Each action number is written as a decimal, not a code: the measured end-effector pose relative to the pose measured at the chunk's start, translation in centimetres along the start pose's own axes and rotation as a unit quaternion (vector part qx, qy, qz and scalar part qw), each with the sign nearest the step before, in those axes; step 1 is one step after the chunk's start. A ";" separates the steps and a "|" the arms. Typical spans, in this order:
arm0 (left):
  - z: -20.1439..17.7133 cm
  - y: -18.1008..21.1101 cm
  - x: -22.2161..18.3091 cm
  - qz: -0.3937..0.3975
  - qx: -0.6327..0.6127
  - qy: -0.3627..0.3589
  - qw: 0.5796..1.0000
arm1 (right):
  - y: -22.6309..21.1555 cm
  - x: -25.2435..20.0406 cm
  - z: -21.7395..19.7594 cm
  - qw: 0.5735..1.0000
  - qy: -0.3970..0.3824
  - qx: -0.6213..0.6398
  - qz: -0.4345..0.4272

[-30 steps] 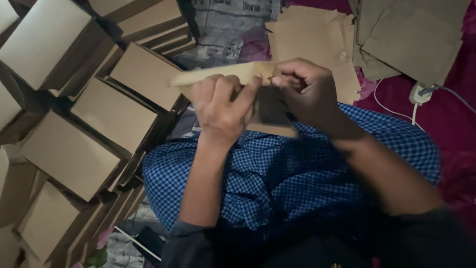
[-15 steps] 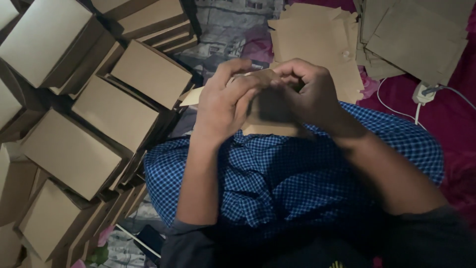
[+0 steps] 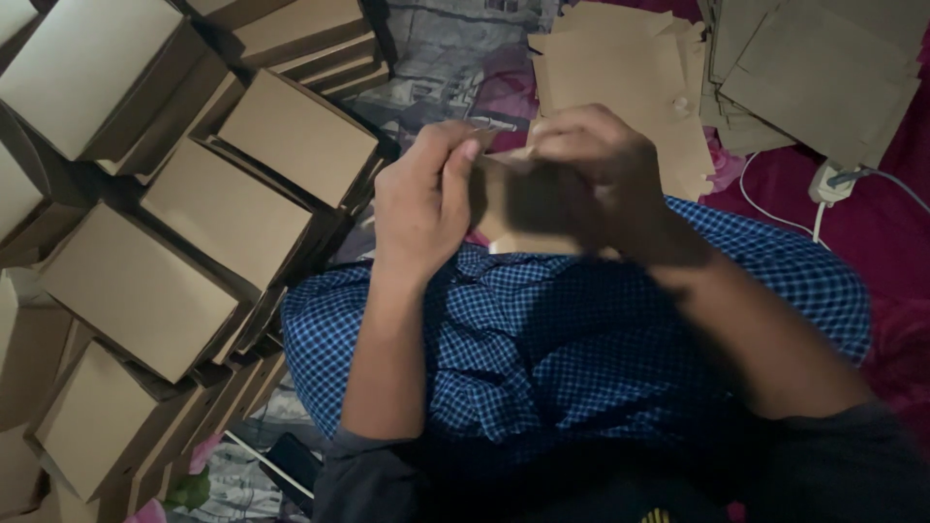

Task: Folding flat cardboard sheets into small boxes

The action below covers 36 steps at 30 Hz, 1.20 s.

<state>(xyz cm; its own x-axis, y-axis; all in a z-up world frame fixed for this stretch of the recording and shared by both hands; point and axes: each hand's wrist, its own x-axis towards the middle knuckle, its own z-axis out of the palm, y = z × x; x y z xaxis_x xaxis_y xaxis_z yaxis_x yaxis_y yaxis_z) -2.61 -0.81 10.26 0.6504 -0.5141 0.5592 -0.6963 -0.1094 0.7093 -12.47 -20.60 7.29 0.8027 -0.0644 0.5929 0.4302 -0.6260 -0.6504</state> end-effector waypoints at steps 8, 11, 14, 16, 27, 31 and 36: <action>2.5 0.0 -1.7 0.034 0.029 -0.021 0.999 | 1.0 -0.6 -0.2 0.906 0.046 -0.402 -0.123; 3.2 0.4 -2.4 0.038 0.020 -0.049 0.998 | 0.9 0.0 -0.2 0.901 0.050 -0.406 -0.146; 3.3 0.6 -2.6 0.009 0.056 -0.064 0.996 | 0.1 0.3 0.1 0.958 0.037 -0.275 -0.071; 3.7 0.6 -2.6 -0.018 0.069 -0.077 0.994 | -0.3 0.3 0.4 0.986 0.020 -0.166 -0.007; 3.5 -1.2 -2.0 -0.061 -0.105 -0.085 0.989 | 1.2 -0.2 1.9 0.912 0.107 0.147 0.368; 5.1 -4.4 -3.0 -0.165 -0.104 -0.087 0.977 | 3.0 -1.0 2.9 0.888 0.111 0.225 0.386; 6.6 -8.3 -4.9 -0.299 -0.336 -0.075 0.890 | 4.0 -1.7 4.1 0.811 0.039 0.275 0.514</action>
<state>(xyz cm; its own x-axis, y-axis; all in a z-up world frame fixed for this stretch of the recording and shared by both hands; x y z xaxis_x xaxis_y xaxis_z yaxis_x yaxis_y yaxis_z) -1.98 -3.03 -1.20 0.7611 -0.6479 -0.0320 0.1315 0.1058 0.9857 -10.42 -19.84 1.79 0.8341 -0.3961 -0.3838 -0.3143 0.2304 -0.9209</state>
